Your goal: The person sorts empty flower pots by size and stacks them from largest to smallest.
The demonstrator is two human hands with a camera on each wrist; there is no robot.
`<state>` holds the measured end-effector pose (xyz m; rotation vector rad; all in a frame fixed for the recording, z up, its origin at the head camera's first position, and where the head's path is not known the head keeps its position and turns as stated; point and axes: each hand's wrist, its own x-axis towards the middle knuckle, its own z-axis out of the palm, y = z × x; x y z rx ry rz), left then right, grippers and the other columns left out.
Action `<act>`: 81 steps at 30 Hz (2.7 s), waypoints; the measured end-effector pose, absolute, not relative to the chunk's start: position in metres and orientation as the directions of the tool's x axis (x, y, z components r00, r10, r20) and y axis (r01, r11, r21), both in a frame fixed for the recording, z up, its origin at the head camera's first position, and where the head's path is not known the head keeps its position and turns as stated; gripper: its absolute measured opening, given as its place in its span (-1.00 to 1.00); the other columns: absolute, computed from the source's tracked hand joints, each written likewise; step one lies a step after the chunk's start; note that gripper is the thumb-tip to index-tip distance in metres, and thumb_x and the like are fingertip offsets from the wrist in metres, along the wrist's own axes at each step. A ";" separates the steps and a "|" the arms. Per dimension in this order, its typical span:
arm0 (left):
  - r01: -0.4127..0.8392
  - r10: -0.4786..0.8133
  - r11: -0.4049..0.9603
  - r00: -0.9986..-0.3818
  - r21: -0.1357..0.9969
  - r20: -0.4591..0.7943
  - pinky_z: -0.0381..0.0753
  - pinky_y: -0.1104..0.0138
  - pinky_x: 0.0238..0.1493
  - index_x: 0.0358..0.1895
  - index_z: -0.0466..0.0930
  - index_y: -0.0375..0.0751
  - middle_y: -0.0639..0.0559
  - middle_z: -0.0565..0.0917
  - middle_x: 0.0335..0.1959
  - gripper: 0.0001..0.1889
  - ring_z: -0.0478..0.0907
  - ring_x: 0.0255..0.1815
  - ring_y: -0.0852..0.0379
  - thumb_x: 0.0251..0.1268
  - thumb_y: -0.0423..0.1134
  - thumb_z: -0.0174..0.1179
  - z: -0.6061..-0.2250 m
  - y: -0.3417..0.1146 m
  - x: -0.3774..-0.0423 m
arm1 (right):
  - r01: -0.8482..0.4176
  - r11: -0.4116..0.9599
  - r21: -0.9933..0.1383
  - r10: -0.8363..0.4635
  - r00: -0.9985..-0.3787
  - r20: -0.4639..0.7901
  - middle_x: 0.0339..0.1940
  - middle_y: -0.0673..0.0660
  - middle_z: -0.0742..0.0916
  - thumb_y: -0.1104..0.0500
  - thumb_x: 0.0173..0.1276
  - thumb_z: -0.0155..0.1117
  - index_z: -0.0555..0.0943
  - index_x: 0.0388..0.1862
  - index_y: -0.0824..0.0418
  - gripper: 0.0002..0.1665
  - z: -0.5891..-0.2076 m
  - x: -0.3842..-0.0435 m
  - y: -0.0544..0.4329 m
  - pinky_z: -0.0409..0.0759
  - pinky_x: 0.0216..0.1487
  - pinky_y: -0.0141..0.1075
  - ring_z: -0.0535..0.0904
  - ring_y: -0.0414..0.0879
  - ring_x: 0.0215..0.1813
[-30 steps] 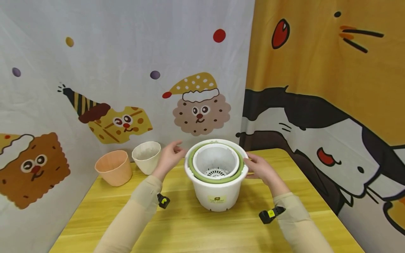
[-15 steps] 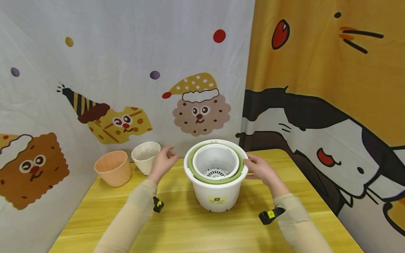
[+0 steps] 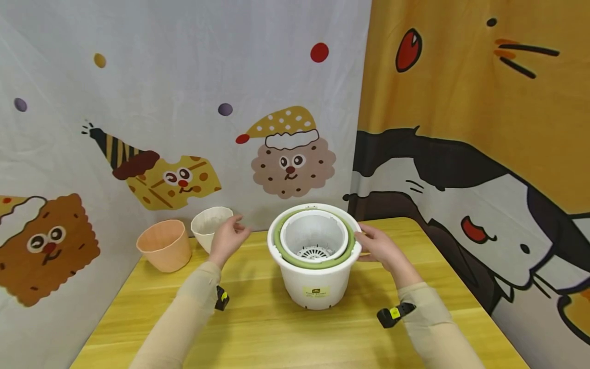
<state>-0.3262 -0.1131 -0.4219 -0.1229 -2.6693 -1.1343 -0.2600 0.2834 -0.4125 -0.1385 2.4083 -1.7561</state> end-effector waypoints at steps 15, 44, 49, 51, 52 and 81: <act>0.161 -0.024 0.747 -0.963 0.645 0.268 0.60 -0.01 -0.07 0.30 0.44 -0.37 -0.24 0.67 -0.06 -0.41 0.63 -0.13 -0.14 0.28 -0.14 0.30 -0.432 -0.139 -0.337 | 0.029 0.317 -0.948 -0.158 -0.984 -0.083 0.37 0.49 0.39 -0.01 0.61 -0.03 0.06 0.57 0.37 -0.25 -0.412 -0.259 0.284 0.69 -0.04 -0.11 0.62 0.09 0.07; 0.180 0.028 0.910 -0.925 0.373 0.379 0.46 -0.16 0.09 0.21 0.52 -0.33 -0.34 0.62 0.03 -0.45 0.51 0.02 -0.35 0.21 -0.13 0.37 -0.441 -0.168 -0.359 | 0.034 0.325 -0.945 -0.151 -0.985 -0.087 0.39 0.47 0.38 -0.01 0.61 -0.04 0.10 0.57 0.32 -0.28 -0.411 -0.260 0.282 0.67 0.01 -0.04 0.62 0.09 0.07; 0.183 0.032 0.915 -0.921 0.359 0.389 0.47 -0.16 0.05 0.19 0.55 -0.32 -0.32 0.62 0.02 -0.48 0.51 0.02 -0.34 0.19 -0.16 0.39 -0.443 -0.169 -0.359 | 0.029 0.327 -0.945 -0.153 -0.985 -0.083 0.40 0.48 0.37 0.00 0.62 -0.05 0.09 0.57 0.32 -0.28 -0.409 -0.258 0.281 0.67 0.00 -0.05 0.62 0.12 0.09; 0.186 0.039 0.919 -0.920 0.348 0.390 0.46 -0.17 0.06 0.19 0.54 -0.33 -0.33 0.62 0.04 -0.48 0.50 0.04 -0.34 0.19 -0.17 0.40 -0.445 -0.169 -0.359 | 0.026 0.326 -0.945 -0.154 -0.985 -0.080 0.40 0.48 0.37 0.00 0.62 -0.05 0.09 0.58 0.33 -0.28 -0.408 -0.258 0.280 0.68 -0.01 -0.06 0.62 0.12 0.09; 0.188 0.043 0.921 -0.920 0.342 0.390 0.46 -0.17 0.07 0.19 0.54 -0.33 -0.33 0.61 0.05 -0.47 0.50 0.05 -0.34 0.19 -0.17 0.40 -0.445 -0.170 -0.359 | 0.026 0.326 -0.945 -0.153 -0.985 -0.080 0.40 0.48 0.37 0.00 0.62 -0.06 0.08 0.58 0.33 -0.28 -0.408 -0.258 0.280 0.68 -0.01 -0.06 0.62 0.12 0.09; 0.189 0.061 0.945 -0.904 0.268 0.424 0.55 -0.19 -0.13 -0.03 0.62 -0.33 -0.33 0.66 -0.23 -0.65 0.57 -0.13 -0.37 0.08 -0.37 0.38 -0.468 -0.177 -0.357 | 0.059 0.308 -0.950 -0.125 -0.987 -0.102 0.35 0.49 0.41 0.03 0.62 -0.05 0.07 0.57 0.37 -0.28 -0.410 -0.258 0.280 0.69 -0.05 -0.11 0.63 0.09 0.06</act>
